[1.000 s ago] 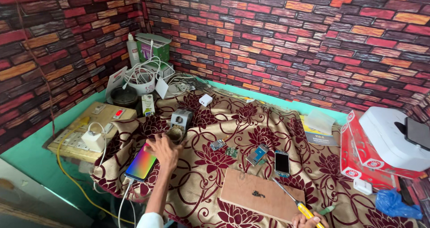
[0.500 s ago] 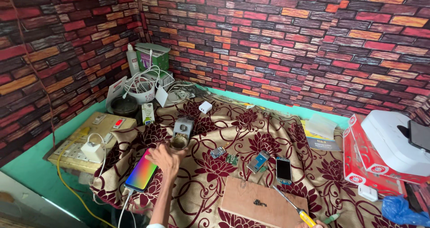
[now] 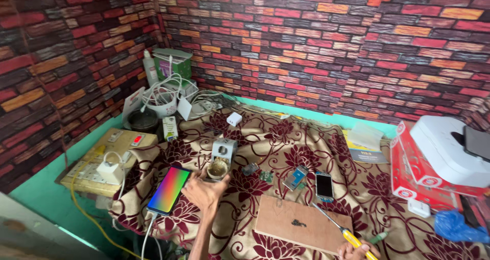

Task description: The person uses a soldering iron and solder to work on a small electronic component placed on a wooden board. They repeatedly apply heat and solder to the component while holding it steady with their other hand.

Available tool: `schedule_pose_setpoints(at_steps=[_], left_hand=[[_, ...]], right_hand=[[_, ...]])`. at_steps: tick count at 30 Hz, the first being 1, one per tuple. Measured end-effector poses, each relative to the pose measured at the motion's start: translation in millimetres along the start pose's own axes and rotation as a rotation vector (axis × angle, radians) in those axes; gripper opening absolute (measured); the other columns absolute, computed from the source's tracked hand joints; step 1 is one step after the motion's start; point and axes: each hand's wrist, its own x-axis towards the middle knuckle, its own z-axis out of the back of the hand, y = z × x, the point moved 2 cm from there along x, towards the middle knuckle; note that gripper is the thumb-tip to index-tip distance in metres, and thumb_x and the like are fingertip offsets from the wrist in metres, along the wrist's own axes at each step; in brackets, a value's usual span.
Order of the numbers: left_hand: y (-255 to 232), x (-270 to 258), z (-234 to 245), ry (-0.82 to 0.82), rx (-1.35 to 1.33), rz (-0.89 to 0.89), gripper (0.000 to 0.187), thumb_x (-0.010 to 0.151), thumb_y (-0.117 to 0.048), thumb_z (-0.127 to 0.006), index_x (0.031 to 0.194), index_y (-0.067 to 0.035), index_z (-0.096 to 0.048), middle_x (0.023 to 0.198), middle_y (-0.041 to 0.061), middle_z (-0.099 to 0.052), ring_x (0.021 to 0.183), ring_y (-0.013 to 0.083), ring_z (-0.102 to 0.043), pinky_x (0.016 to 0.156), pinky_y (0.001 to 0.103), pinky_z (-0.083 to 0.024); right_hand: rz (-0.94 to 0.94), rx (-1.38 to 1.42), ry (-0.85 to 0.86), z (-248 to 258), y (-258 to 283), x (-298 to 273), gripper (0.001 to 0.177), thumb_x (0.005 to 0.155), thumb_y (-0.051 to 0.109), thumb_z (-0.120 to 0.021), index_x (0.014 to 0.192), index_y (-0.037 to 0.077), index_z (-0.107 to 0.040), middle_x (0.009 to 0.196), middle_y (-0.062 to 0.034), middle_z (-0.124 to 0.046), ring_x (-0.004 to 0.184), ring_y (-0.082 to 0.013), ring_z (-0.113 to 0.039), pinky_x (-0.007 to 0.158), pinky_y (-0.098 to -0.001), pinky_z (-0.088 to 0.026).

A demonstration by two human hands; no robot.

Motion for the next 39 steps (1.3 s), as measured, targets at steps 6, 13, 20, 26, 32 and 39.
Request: schedule_pose_setpoints(at_steps=[6,13,20,26,32,39], left_hand=[[-18.0,-54.1,21.5,-0.036,0.135,-0.175,0.071,0.036,-0.054,-0.095,0.086,-0.005,-0.081,0.099,0.018,-0.075,0.082,0.0243,-0.056,0.079,0.039,-0.039],[6.5,-68.6,36.6,0.018,0.046,-0.083,0.079,0.045,-0.060,-0.088,0.101,-0.004,-0.080,0.093,0.012,-0.076,0.073,0.0195,-0.054,0.082,0.039,-0.036],[31.5,-64.9,39.2,0.031,0.019,-0.104,0.082,0.050,-0.063,-0.085,0.101,0.001,-0.079,0.086,0.012,-0.075,0.060,0.0203,-0.049,0.075,0.037,-0.033],[45.0,-61.8,18.7,-0.212,0.023,-0.382,0.083,0.061,-0.062,-0.087,0.107,0.003,-0.064,0.101,0.016,-0.071,0.076,0.0198,-0.051,0.081,0.039,-0.034],[50.8,-52.4,-11.5,-0.509,0.063,-0.625,0.085,0.059,-0.065,-0.091,0.101,-0.004,-0.049,0.087,0.012,-0.050,0.080,0.0238,-0.045,0.073,0.039,-0.033],[51.7,-41.0,-34.1,-0.432,0.037,-0.566,0.081,0.063,-0.067,-0.093,0.093,-0.010,-0.045,0.077,0.004,-0.038,0.072,0.0211,-0.038,0.070,0.040,-0.031]], right_hand=[[-0.076,-0.025,-0.037,-3.7,24.2,-32.7,0.027,0.114,0.030,-0.042,0.114,0.003,-0.037,0.067,-0.0050,-0.042,0.048,-0.0119,-0.037,0.041,-0.0234,-0.032],[-0.051,-0.034,-0.065,-34.5,64.1,-35.3,0.021,0.114,0.023,-0.042,0.105,0.004,-0.044,0.064,-0.0022,-0.035,0.050,-0.0071,-0.030,0.043,-0.0200,-0.024],[-0.108,-0.024,-0.030,-37.5,74.6,-35.0,0.018,0.113,0.022,-0.041,0.107,0.005,-0.043,0.069,-0.0021,-0.037,0.052,-0.0079,-0.034,0.045,-0.0212,-0.026],[-0.090,-0.082,-0.016,-37.1,73.8,-34.7,0.019,0.112,0.022,-0.042,0.106,0.004,-0.043,0.067,-0.0043,-0.038,0.051,-0.0106,-0.035,0.043,-0.0242,-0.026],[-0.132,-0.090,-0.040,-33.6,75.1,-33.8,0.019,0.112,0.022,-0.040,0.106,0.005,-0.043,0.067,-0.0032,-0.039,0.050,-0.0100,-0.036,0.043,-0.0238,-0.025],[-0.094,-0.047,0.012,-31.2,69.3,-35.2,0.021,0.112,0.025,-0.043,0.107,0.005,-0.044,0.065,-0.0031,-0.039,0.048,-0.0099,-0.036,0.042,-0.0232,-0.027]])
